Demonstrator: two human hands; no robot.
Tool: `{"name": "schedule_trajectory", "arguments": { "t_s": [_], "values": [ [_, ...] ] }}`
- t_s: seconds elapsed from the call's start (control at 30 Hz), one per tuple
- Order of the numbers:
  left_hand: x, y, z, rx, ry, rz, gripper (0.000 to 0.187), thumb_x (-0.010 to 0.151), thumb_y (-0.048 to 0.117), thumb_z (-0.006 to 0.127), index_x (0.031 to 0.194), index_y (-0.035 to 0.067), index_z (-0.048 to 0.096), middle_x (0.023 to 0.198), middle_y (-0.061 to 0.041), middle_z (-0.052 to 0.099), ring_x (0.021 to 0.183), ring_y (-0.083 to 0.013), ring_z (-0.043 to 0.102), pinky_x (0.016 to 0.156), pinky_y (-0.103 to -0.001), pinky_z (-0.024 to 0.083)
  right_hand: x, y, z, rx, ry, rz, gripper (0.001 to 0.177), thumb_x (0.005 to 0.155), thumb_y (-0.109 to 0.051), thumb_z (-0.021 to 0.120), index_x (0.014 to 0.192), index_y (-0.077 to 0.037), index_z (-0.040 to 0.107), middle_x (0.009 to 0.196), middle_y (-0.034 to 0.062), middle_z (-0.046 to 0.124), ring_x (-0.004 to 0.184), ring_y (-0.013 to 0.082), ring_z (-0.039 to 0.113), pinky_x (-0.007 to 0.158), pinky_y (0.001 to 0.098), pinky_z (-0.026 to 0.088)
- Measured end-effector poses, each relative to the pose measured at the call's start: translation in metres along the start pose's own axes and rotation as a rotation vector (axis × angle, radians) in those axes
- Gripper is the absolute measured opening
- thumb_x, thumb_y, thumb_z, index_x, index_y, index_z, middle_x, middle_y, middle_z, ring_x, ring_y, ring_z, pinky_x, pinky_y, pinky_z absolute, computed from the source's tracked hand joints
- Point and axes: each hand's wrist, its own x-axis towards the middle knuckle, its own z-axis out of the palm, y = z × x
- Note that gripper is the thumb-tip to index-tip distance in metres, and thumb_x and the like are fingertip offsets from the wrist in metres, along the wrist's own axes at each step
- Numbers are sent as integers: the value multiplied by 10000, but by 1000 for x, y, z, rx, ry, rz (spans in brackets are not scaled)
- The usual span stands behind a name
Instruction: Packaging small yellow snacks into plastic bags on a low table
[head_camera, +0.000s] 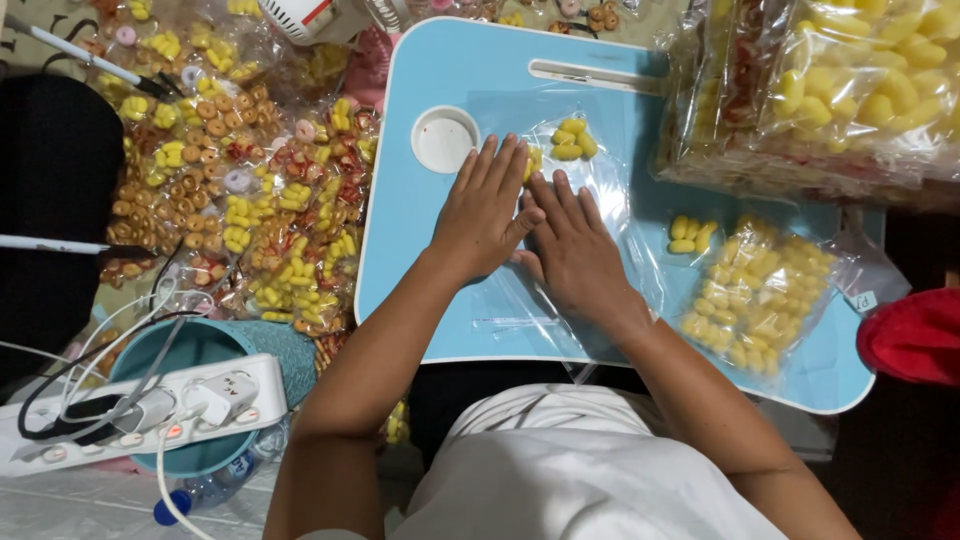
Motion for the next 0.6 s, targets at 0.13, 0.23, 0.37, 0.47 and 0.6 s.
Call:
{"name": "schedule_trajectory", "arguments": {
  "t_s": [0.13,0.23,0.37,0.47,0.6],
  "values": [
    [-2,-1,3,-5,23,-17,896,1055,677,247,1644,4,213,1693,-252,261,1584,-435,211,1301,-533,115,13,0,6,-6,11,5,754,1042,-524,332,1626,-50,272,1725,147,173,1582,388,143,1279,528,136],
    [-2,1,1,11,29,-12,876,1067,657,252,1648,2,210,1703,-255,229,1594,-427,178,1308,-521,83,16,2,13,-95,83,24,735,1046,-494,402,1616,-35,329,1712,165,234,1566,385,218,1257,512,186],
    [-2,3,-1,23,8,-3,878,1066,655,224,1639,-10,236,1700,-263,227,1597,-422,155,1306,-516,53,9,-1,5,-22,2,43,777,1018,-505,411,1649,-77,262,1732,167,137,1579,400,158,1257,529,183],
    [0,0,2,50,1,7,873,1069,653,229,1632,-14,258,1695,-271,229,1593,-428,152,1301,-520,45,-8,-5,-5,14,-41,9,786,1040,-586,359,1648,-97,270,1736,179,126,1588,398,124,1267,512,139],
    [-1,1,3,63,-13,12,882,1067,659,210,1637,-13,240,1695,-279,218,1594,-430,146,1299,-521,40,-27,-4,-6,74,-120,16,828,1044,-665,309,1654,-108,248,1737,146,150,1601,342,88,1286,486,51]
  ]
}}
